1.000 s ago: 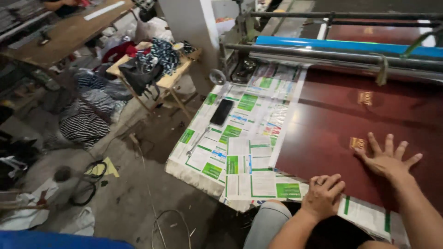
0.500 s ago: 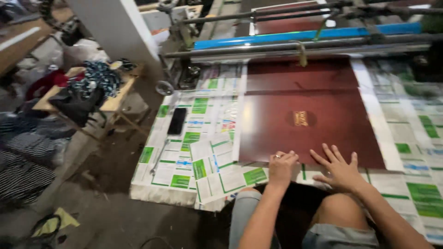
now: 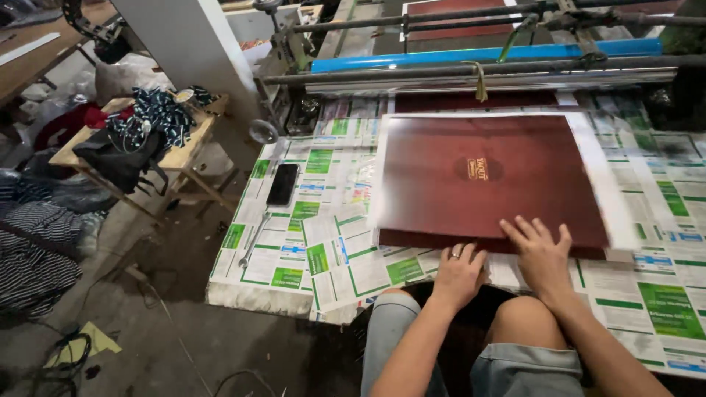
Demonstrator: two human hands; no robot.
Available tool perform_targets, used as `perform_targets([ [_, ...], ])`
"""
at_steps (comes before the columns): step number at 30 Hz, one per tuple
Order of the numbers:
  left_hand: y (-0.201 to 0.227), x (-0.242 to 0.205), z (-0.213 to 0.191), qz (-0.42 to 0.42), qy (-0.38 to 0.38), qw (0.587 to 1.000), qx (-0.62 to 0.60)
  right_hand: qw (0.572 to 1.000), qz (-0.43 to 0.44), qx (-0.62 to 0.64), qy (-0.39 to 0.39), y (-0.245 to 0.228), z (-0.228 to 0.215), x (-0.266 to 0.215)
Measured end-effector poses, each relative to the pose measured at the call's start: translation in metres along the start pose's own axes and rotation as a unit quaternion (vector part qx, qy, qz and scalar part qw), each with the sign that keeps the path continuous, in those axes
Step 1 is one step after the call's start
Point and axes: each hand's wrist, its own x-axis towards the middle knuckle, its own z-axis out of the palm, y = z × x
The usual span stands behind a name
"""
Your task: The person aligns a large maroon rectangular board on a table covered with printed sheets. They smooth the board with both hands to ensure it is flat and properly positioned. The person then lifts the board and places it onto a stack of similar boards.
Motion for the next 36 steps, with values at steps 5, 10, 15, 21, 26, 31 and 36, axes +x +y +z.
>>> perform_targets([
  [5,-0.007,-0.001,0.011,-0.003,0.024,1.0,-0.007,0.992,0.002,0.062,-0.108,-0.001,0.034,-0.001],
  [10,-0.007,0.003,0.008,-0.055,0.018,0.997,-0.053,0.92,0.044,0.076,-0.383,-0.006,0.023,0.0],
  [15,-0.007,0.007,0.009,-0.073,0.039,0.995,-0.057,0.94,0.039,0.063,-0.332,0.003,0.058,0.019],
  [21,-0.012,0.007,0.021,-0.08,0.05,0.994,-0.053,0.948,0.05,0.081,-0.303,0.013,0.083,0.059],
  [26,-0.017,0.004,0.031,-0.083,0.053,0.994,-0.036,0.945,0.043,0.102,-0.307,0.018,0.09,0.091],
  [31,-0.018,0.004,0.032,-0.09,0.047,0.993,-0.061,0.941,0.054,0.106,-0.317,0.021,0.099,0.118],
  [36,-0.023,0.005,0.038,-0.09,0.048,0.993,-0.06,0.93,0.075,0.143,-0.329,0.024,0.105,0.154],
])
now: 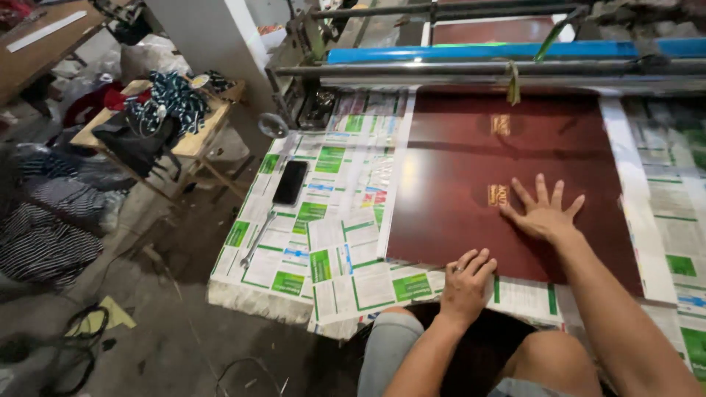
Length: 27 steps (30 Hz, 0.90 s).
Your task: The person aligns a large maroon rectangular board on a table covered with printed sheets. They smooth the board with both hands to ensure it is flat and properly positioned. The person then lifts the board and places it onto a stack of similar boards.
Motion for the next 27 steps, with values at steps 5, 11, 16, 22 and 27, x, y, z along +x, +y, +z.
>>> perform_targets([
  [5,-0.003,0.002,0.003,0.002,0.001,1.0,-0.006,1.0,0.018,0.014,0.014,-0.004,0.004,-0.012],
  [11,-0.012,0.003,0.012,-0.006,-0.026,0.999,-0.019,0.997,-0.055,-0.019,0.048,0.015,0.046,-0.104],
  [16,-0.002,0.006,-0.008,0.027,-0.038,0.997,0.055,0.981,-0.096,-0.17,0.013,0.018,0.032,-0.162],
  [22,0.039,0.004,-0.05,0.152,0.056,0.981,0.104,0.943,-0.113,-0.167,0.265,-0.004,-0.036,-0.186],
  [27,0.018,-0.009,-0.017,0.072,-0.048,0.994,0.069,0.91,-0.091,-0.014,0.404,-0.009,0.005,-0.181],
])
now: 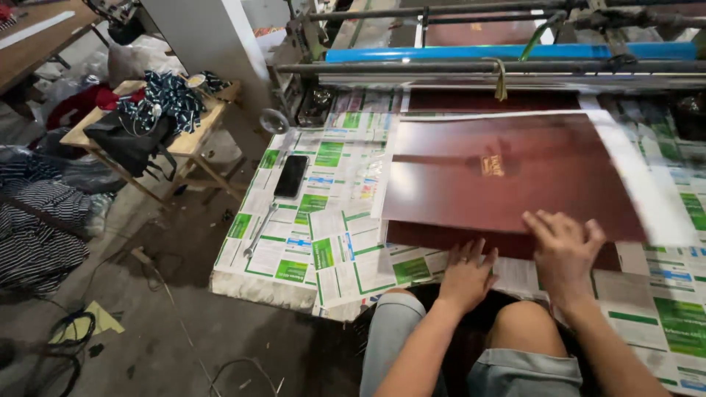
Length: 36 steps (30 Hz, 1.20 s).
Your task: The person aligns a large maroon rectangular board on a table covered with printed sheets. They smooth the board with both hands to ensure it is flat and properly positioned. The person then lifts the board and places it onto a stack of similar boards.
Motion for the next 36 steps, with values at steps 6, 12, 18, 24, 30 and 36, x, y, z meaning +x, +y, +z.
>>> perform_targets([
  [6,-0.006,-0.003,0.008,0.009,0.024,0.999,0.019,0.99,-0.014,-0.038,-0.132,0.01,0.055,-0.026],
  [12,-0.002,0.001,0.001,0.006,0.028,1.0,0.011,0.951,0.021,-0.11,-0.288,0.011,0.058,-0.033],
  [18,-0.002,0.002,-0.005,-0.002,0.025,1.0,-0.003,0.95,0.057,-0.055,-0.302,0.021,0.09,0.003],
  [24,-0.003,0.003,-0.001,-0.011,0.024,1.0,-0.001,0.946,0.072,-0.037,-0.313,0.025,0.106,0.037],
  [30,0.001,0.009,-0.009,-0.019,0.034,0.999,0.014,0.938,0.09,-0.021,-0.333,0.028,0.115,0.061],
  [36,0.001,0.012,-0.007,-0.034,0.049,0.998,-0.01,0.934,0.102,-0.003,-0.342,0.034,0.127,0.093],
])
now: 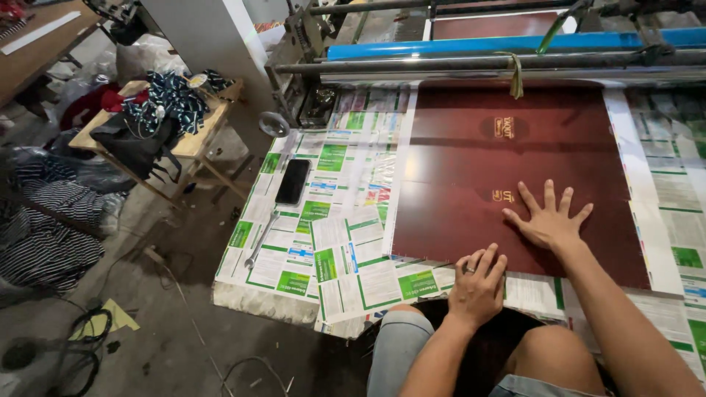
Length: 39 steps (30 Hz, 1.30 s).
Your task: The person aligns a large maroon rectangular board on a table covered with printed sheets. They smooth the board with both hands to ensure it is flat and properly positioned. The person then lifts the board and places it onto a stack of similar boards.
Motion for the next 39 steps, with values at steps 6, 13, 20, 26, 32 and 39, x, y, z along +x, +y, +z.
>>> perform_targets([
  [6,-0.001,-0.006,0.013,-0.024,0.016,0.999,-0.026,0.999,0.001,0.034,-0.038,0.001,-0.008,0.028],
  [13,-0.011,-0.013,0.031,-0.054,0.02,0.998,-0.035,0.995,-0.082,0.039,0.052,0.016,0.045,-0.034],
  [20,-0.019,-0.013,0.035,-0.018,-0.01,0.999,0.045,0.985,-0.145,-0.02,0.093,0.037,0.047,-0.123],
  [26,0.004,-0.001,-0.016,0.08,0.106,0.99,0.056,0.941,-0.113,-0.318,0.018,0.034,-0.014,-0.128],
  [32,-0.009,-0.017,0.035,0.058,0.003,0.998,0.021,0.93,-0.069,-0.145,0.33,0.007,-0.022,-0.15],
  [39,-0.003,-0.005,0.004,0.05,-0.005,0.999,-0.021,0.977,-0.08,-0.057,0.187,0.002,0.022,-0.145],
])
